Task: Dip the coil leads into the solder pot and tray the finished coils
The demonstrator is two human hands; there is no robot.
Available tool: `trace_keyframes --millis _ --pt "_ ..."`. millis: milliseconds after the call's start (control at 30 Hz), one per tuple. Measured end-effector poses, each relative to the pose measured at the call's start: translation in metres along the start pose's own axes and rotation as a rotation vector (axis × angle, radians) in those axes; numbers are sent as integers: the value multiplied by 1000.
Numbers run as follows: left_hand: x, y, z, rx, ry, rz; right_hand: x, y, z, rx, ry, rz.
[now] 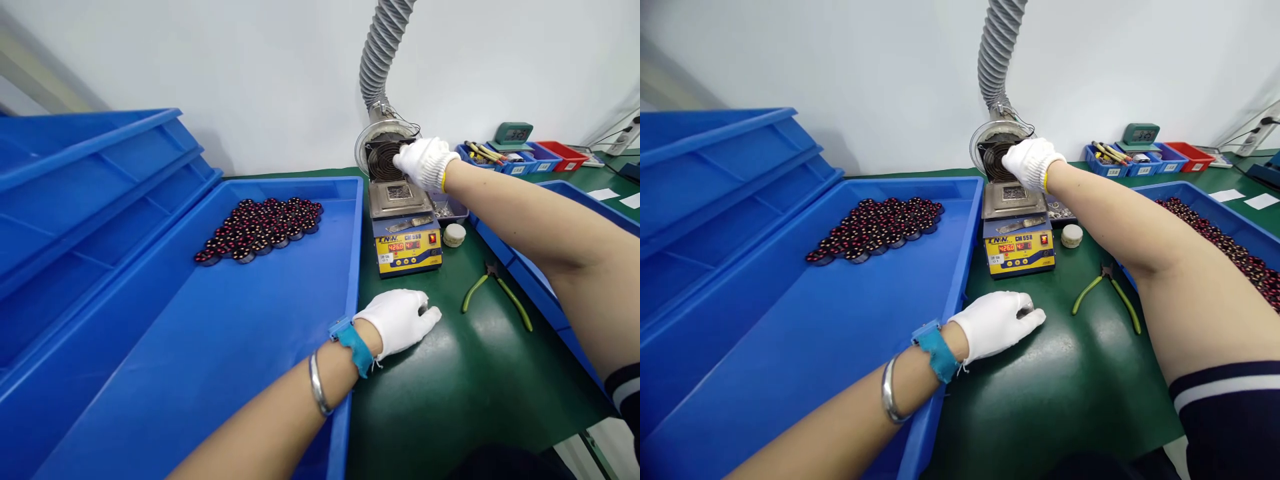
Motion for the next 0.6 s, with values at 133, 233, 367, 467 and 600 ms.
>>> trace_keyframes --millis 133,233,367,467,600 --pt "0 -8 -1 83 12 -100 4 -17 -17 24 30 -52" --pt "-4 -16 -1 200 38 -337 4 -25 -36 90 35 84" --pt "-19 -24 2 428 45 -814 -5 -14 -65 102 81 415" --pt "-31 -30 4 631 104 -1106 -23 9 -87 4 73 728" --pt "-36 -36 3 750 225 -1298 -46 39 -111 -98 -7 1020"
Point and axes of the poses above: each hand's wrist, its own z-axis towards the middle knuckle, its own y-axis out of the palm, x = y × z, the point moved 4 cm from there along z, towards the middle knuckle, and after that the axes turned 15 degrees about -x, right-handed, at the moved point
